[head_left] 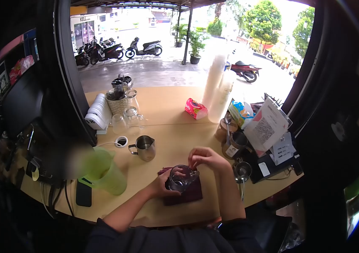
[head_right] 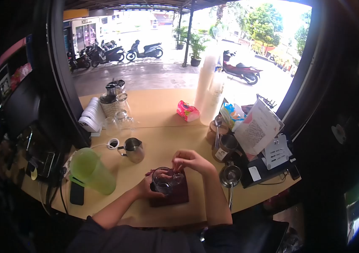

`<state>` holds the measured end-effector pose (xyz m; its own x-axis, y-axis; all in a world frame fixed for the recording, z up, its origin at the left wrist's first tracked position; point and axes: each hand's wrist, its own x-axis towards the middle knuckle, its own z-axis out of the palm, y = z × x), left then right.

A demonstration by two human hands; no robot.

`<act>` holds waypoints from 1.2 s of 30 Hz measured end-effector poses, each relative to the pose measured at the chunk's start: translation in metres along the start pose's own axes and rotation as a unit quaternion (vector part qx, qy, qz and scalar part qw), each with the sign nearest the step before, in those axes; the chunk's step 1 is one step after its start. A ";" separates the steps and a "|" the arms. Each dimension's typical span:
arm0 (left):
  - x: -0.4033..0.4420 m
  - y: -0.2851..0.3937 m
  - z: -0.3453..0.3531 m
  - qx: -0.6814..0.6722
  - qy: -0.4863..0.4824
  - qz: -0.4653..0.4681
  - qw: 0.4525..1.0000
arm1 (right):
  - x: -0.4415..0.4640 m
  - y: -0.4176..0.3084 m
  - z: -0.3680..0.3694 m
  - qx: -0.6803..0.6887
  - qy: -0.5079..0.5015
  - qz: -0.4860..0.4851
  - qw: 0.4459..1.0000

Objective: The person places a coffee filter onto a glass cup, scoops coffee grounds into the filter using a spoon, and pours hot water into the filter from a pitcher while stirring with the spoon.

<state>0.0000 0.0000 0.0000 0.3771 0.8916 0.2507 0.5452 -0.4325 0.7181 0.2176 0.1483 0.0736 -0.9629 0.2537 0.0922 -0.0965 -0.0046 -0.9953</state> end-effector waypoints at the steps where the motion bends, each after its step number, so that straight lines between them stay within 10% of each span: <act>1: 0.003 -0.004 0.000 -0.102 0.003 0.007 0.995 | -0.004 -0.015 0.005 -0.033 0.104 0.012 0.994; 6: -0.002 -0.022 0.010 -0.430 0.020 -0.011 0.903 | -0.055 -0.063 0.026 -0.249 0.398 0.036 0.882; 14: 0.000 -0.005 0.001 -0.202 0.004 0.028 0.979 | -0.141 -0.028 0.028 -0.520 0.554 0.246 0.602; 30: 0.000 0.002 0.020 -0.174 0.063 0.033 0.982 | -0.162 0.020 0.073 -0.480 0.616 0.298 0.550; 36: 0.002 0.003 0.018 -0.159 0.065 0.032 0.985 | -0.180 0.039 0.078 -0.409 0.623 0.267 0.611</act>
<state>0.0157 -0.0020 -0.0092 0.2935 0.8823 0.3680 0.2528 -0.4429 0.8602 0.3680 0.0271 0.0205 0.1859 0.9693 0.1611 0.7962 -0.0526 -0.6027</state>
